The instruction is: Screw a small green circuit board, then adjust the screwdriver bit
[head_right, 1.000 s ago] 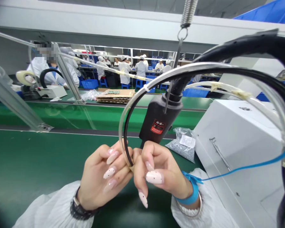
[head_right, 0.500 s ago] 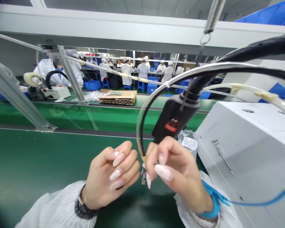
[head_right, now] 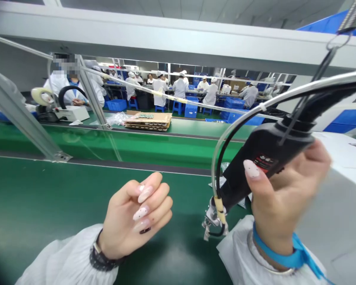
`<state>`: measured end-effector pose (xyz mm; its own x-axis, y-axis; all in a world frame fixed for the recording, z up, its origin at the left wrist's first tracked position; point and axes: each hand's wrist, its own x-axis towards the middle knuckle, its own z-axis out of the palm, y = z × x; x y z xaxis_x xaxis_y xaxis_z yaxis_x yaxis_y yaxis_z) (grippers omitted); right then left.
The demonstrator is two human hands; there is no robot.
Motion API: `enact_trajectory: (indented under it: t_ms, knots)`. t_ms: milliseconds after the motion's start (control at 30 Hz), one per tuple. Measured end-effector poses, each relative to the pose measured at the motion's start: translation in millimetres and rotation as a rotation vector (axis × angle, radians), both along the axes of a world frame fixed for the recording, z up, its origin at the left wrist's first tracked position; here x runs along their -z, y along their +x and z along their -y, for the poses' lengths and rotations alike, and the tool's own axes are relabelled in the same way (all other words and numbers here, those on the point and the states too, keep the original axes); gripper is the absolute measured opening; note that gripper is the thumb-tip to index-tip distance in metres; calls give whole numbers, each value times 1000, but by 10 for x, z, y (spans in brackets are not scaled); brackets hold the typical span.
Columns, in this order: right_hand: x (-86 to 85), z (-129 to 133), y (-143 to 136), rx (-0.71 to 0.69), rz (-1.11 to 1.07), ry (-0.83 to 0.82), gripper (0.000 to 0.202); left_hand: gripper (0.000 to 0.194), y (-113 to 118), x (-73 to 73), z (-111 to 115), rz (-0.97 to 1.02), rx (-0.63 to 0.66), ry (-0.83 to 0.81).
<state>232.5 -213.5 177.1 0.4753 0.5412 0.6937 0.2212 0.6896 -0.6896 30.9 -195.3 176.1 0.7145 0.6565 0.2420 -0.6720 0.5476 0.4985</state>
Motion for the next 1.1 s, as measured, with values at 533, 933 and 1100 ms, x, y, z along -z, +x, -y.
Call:
enact_trajectory:
  t_ms: [533, 933, 1100]
  knots:
    - [400, -409, 86, -1451, 206, -286, 52, 9, 78, 85, -182, -232, -364, -26]
    - [343, -287, -49, -1258, 131, -201, 46, 28, 103, 1577, -1296, -893, -926, 181]
    - [413, -270, 1, -1117, 125, -266, 48, 37, 117, 1770, -1298, -1011, -894, 333]
